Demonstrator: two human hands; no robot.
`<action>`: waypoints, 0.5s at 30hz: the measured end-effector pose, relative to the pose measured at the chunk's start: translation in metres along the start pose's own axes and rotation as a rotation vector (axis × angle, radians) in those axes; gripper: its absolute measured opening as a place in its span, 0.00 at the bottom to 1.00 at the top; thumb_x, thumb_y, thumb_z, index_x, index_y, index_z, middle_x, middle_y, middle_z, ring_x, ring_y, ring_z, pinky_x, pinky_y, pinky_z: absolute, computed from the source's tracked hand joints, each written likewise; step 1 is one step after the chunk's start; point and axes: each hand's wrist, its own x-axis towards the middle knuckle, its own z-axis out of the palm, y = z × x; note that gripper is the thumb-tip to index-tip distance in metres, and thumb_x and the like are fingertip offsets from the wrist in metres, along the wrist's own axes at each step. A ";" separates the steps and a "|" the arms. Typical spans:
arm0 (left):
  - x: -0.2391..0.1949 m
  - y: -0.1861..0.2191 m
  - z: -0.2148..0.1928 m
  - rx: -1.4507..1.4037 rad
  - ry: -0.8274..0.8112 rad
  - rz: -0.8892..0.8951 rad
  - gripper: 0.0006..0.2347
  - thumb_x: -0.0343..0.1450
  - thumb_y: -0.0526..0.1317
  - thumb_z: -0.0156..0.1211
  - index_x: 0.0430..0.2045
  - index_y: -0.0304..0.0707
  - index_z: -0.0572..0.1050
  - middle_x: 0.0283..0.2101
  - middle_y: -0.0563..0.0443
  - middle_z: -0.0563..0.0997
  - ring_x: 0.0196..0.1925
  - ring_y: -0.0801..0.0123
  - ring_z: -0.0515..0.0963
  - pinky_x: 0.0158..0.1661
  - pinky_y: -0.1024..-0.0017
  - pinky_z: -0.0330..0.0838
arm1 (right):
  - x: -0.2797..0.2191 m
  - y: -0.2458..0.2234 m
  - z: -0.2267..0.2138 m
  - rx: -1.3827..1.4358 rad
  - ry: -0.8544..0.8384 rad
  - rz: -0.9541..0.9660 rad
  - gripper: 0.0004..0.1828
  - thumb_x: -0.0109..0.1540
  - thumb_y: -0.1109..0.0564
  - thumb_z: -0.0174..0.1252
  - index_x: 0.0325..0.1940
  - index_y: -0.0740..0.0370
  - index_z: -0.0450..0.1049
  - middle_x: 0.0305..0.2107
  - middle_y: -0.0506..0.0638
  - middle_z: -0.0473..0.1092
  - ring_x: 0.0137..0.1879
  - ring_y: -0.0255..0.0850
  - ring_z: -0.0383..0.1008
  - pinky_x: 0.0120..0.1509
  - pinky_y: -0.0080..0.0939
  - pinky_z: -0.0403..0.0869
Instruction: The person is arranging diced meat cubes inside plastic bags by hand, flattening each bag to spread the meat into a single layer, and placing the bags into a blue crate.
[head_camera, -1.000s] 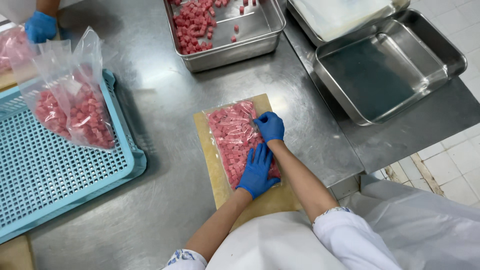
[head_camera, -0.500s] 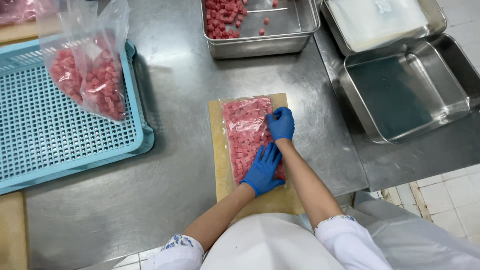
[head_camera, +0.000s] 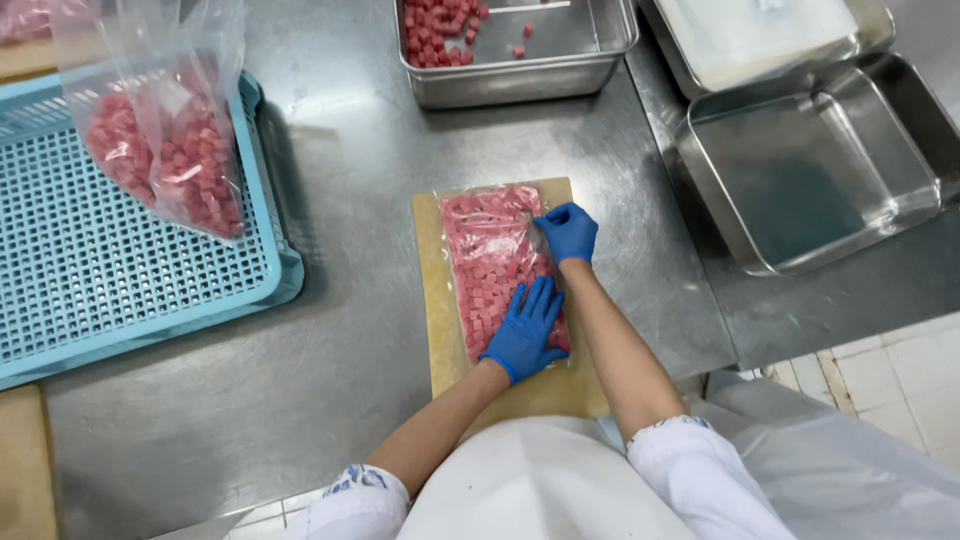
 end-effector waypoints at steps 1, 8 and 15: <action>-0.008 0.005 0.001 -0.011 -0.012 0.001 0.43 0.62 0.60 0.65 0.68 0.32 0.58 0.74 0.30 0.55 0.79 0.41 0.47 0.74 0.41 0.36 | -0.009 0.006 -0.005 -0.007 -0.001 0.015 0.15 0.49 0.52 0.80 0.29 0.46 0.78 0.25 0.46 0.77 0.38 0.41 0.81 0.44 0.42 0.78; -0.027 -0.010 -0.029 -0.122 0.086 -0.087 0.37 0.66 0.57 0.64 0.65 0.31 0.64 0.74 0.34 0.57 0.78 0.44 0.50 0.73 0.44 0.39 | -0.067 0.003 -0.070 -0.010 -0.293 -0.092 0.15 0.55 0.59 0.74 0.42 0.46 0.81 0.36 0.45 0.78 0.42 0.39 0.80 0.49 0.39 0.79; -0.037 -0.019 -0.014 -0.080 0.120 -0.081 0.36 0.64 0.56 0.67 0.66 0.40 0.65 0.74 0.43 0.60 0.78 0.51 0.52 0.73 0.44 0.39 | -0.159 0.016 -0.135 -0.008 -0.521 -0.147 0.24 0.56 0.65 0.71 0.54 0.53 0.77 0.45 0.52 0.68 0.46 0.46 0.77 0.48 0.42 0.79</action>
